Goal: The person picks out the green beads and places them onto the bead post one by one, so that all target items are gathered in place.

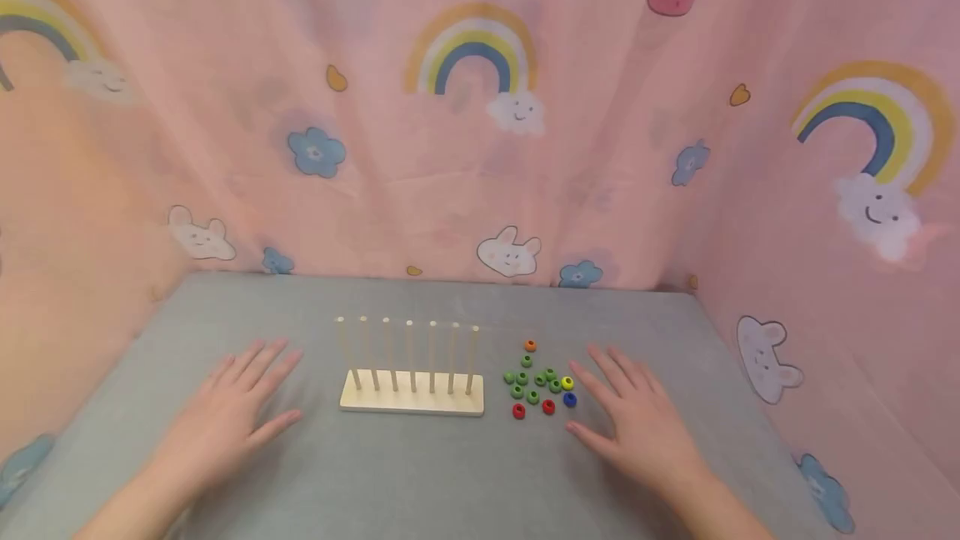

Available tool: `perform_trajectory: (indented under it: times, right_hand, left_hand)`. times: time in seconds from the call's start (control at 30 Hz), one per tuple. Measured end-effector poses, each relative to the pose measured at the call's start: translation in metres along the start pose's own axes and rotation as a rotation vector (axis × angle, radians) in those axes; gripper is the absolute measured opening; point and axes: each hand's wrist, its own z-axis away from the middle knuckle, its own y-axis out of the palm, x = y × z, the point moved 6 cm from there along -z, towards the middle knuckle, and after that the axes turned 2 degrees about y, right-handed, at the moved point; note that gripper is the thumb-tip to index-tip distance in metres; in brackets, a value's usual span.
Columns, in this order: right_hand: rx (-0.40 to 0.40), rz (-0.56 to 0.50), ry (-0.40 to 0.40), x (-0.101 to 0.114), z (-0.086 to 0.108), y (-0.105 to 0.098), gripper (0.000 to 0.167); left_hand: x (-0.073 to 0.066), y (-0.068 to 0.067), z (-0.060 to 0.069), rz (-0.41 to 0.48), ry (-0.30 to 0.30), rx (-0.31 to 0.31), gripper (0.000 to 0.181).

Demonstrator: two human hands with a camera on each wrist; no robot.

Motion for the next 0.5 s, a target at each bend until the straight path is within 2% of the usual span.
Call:
perform_trajectory:
  times: [0.27,0.5]
  right_hand:
    - [-0.053,-0.043,-0.021,0.006,-0.004,0.001,0.067]
    - [-0.024,-0.076,0.027,0.01,-0.013,0.011,0.053]
  left_hand:
    - [0.0,0.007,-0.007,0.07,-0.019,-0.003,0.073]
    - [0.001,0.017,-0.013,0.182,-0.084,0.066,0.076]
